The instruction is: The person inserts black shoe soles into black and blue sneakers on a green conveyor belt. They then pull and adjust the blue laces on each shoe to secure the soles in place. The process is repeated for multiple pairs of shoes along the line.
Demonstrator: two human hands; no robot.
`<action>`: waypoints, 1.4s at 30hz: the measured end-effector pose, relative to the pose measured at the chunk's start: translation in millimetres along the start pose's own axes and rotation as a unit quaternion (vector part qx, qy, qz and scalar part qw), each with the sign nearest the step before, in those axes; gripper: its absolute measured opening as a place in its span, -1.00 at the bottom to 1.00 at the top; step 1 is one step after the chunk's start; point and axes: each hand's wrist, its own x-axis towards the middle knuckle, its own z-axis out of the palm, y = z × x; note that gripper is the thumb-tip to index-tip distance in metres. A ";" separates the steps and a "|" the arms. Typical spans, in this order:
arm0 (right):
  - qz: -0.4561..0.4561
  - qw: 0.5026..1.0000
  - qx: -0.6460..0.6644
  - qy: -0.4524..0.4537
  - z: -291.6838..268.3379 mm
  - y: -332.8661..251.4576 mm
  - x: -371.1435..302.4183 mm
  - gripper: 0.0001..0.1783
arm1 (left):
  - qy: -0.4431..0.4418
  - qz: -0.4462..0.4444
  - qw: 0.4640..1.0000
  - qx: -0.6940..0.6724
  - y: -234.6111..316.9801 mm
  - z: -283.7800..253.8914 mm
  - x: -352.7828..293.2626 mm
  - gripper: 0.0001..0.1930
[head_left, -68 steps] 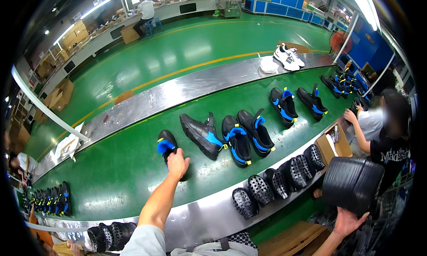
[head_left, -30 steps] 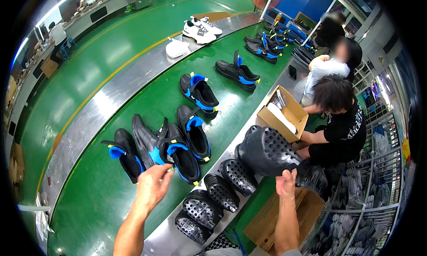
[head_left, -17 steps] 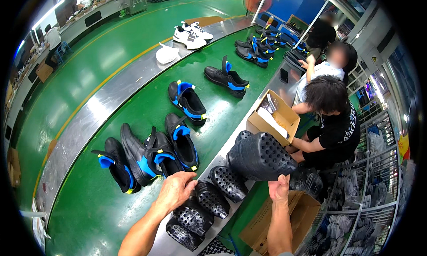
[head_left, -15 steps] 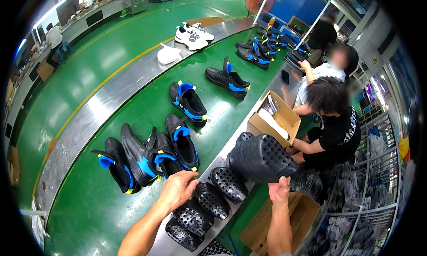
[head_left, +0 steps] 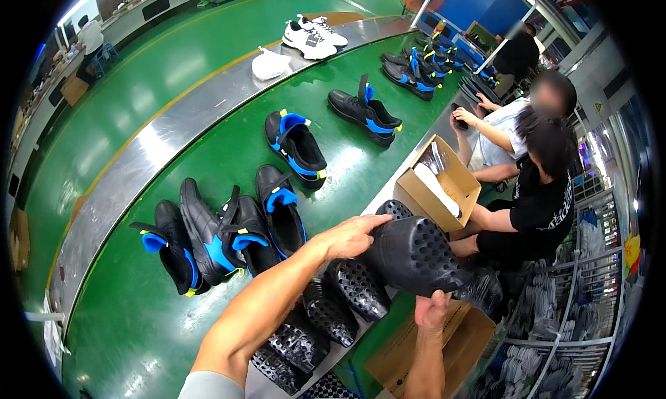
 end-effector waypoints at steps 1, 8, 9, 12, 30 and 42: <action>0.000 1.000 -0.017 -0.001 -0.8 5.0 -3.8 0.08 | -0.006 -0.008 1.000 -0.004 -8.9 2.5 0.9 -0.27; 0.007 0.990 -0.129 -0.054 37.7 -35.7 2.4 0.15 | -0.001 -0.030 0.999 -0.027 -21.9 7.8 -3.9 -0.21; -0.001 0.990 -0.143 -0.019 43.1 -31.9 4.5 0.16 | 0.002 -0.026 0.999 -0.018 -19.8 10.6 -1.6 -0.20; -0.018 0.971 -0.239 -0.008 35.7 -25.9 7.5 0.09 | 0.006 -0.008 0.999 -0.038 -17.3 21.9 -1.0 -0.16; -0.008 0.996 -0.088 0.003 7.1 -41.7 29.8 0.22 | 0.186 -0.140 0.972 0.012 13.0 -7.3 -67.9 -0.47; -0.001 0.992 -0.129 -0.005 -11.7 -27.3 23.4 0.19 | 0.274 -0.168 0.947 -0.011 21.2 -12.4 -129.2 -0.61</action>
